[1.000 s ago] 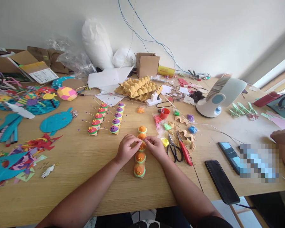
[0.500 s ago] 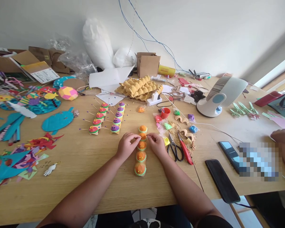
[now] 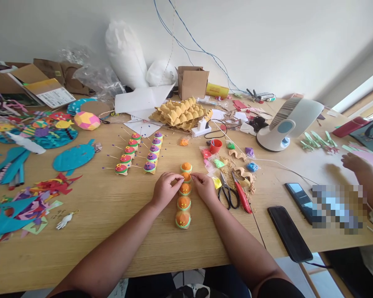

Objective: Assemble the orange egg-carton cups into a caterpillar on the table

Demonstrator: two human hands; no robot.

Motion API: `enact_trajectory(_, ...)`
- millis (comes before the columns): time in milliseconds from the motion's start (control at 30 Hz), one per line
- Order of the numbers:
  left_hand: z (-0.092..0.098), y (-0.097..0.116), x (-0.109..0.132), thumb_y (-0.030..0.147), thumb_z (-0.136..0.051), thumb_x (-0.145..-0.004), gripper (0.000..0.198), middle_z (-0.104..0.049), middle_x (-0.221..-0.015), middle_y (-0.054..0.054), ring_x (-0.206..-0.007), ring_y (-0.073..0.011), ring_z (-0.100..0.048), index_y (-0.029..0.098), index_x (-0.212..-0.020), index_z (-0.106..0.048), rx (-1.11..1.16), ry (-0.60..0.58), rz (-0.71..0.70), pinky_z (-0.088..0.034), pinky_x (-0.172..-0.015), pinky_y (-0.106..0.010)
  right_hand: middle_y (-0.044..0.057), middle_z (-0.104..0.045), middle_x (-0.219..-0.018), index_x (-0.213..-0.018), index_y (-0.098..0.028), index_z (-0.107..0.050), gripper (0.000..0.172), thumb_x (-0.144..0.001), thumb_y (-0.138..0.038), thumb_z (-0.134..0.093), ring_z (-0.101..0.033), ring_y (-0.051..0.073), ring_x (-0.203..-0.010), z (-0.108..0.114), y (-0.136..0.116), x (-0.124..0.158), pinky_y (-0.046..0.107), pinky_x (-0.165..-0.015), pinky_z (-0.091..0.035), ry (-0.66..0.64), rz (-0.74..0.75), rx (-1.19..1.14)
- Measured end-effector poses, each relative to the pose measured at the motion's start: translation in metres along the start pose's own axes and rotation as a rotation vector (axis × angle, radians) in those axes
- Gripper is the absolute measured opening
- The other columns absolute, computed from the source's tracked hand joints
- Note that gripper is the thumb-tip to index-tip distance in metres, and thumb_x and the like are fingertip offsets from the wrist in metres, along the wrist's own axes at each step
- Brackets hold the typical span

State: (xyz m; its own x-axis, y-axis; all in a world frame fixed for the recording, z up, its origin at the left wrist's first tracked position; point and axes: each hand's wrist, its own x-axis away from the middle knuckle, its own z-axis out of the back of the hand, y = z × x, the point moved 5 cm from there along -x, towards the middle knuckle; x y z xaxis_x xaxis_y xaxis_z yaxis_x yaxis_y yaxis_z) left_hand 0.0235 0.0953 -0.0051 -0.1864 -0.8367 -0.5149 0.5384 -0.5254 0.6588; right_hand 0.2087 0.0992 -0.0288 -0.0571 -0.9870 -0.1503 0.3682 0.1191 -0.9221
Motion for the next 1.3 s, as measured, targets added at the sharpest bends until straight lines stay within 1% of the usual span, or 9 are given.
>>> enact_trajectory(200, 0.0010, -0.0002, -0.0013, 0.024, -0.068, -0.091, 0.003, -0.076, -0.091, -0.001, -0.089, -0.0200, -0.067, 0.023, -0.089, -0.070, 0.003, 0.007, 0.019, -0.051, -0.085, -0.036, 0.006, -0.080, -0.093, -0.100, -0.021, -0.081, 0.025, -0.090, -0.031, -0.060, -0.070, 0.021, -0.078, -0.0009, 0.0021, 0.0005, 0.031, -0.072, -0.051, -0.010, 0.000, 0.020)
enact_trajectory(467, -0.0011, -0.0030, -0.0009, 0.025, -0.067, -0.092, 0.004, -0.075, -0.090, -0.001, -0.088, -0.0197, -0.067, 0.023, -0.089, -0.070, 0.004, 0.000, 0.030, -0.051, -0.085, -0.036, 0.005, -0.080, -0.089, -0.100, -0.021, -0.081, 0.026, -0.089, -0.032, -0.060, -0.068, 0.020, -0.074, -0.0017, 0.0013, 0.0006, 0.030, -0.069, -0.049, -0.014, -0.004, 0.043)
enact_trajectory(633, -0.0017, -0.0040, -0.0015, 0.026, -0.066, -0.092, 0.006, -0.075, -0.091, -0.002, -0.089, -0.0199, -0.067, 0.023, -0.090, -0.070, -0.001, -0.001, 0.044, -0.052, -0.084, -0.035, 0.004, -0.079, -0.083, -0.100, -0.021, -0.081, 0.027, -0.089, -0.034, -0.060, -0.066, 0.019, -0.070, -0.0019, 0.0000, 0.0005, 0.030, -0.065, -0.047, -0.010, -0.023, 0.049)
enact_trajectory(933, -0.0021, -0.0038, -0.0025, 0.028, -0.066, -0.092, 0.007, -0.075, -0.091, -0.003, -0.089, -0.0199, -0.067, 0.023, -0.090, -0.071, 0.002, 0.012, 0.072, -0.052, -0.083, -0.035, 0.005, -0.078, -0.084, -0.098, -0.021, -0.081, 0.026, -0.088, -0.033, -0.060, -0.065, 0.019, -0.070, -0.0012, -0.0019, 0.0006, 0.030, -0.067, -0.047, -0.007, -0.035, 0.033)
enact_trajectory(1100, -0.0029, -0.0055, -0.0028, 0.028, -0.066, -0.092, 0.007, -0.075, -0.092, -0.002, -0.089, -0.0196, -0.067, 0.023, -0.090, -0.070, 0.024, 0.007, 0.106, -0.052, -0.082, -0.034, 0.005, -0.078, -0.083, -0.098, -0.019, -0.080, 0.027, -0.088, -0.034, -0.060, -0.064, 0.018, -0.069, -0.0015, -0.0032, 0.0006, 0.029, -0.065, -0.046, -0.007, -0.041, 0.037)
enact_trajectory(1300, -0.0040, -0.0049, -0.0025, 0.027, -0.066, -0.092, 0.006, -0.075, -0.092, -0.002, -0.090, -0.0193, -0.067, 0.023, -0.089, -0.070, 0.026, 0.000, 0.088, -0.051, -0.083, -0.034, 0.005, -0.077, -0.080, -0.098, -0.018, -0.080, 0.028, -0.088, -0.034, -0.059, -0.063, 0.018, -0.068, -0.0014, -0.0024, 0.0013, 0.028, -0.063, -0.045, -0.004, -0.050, 0.020)
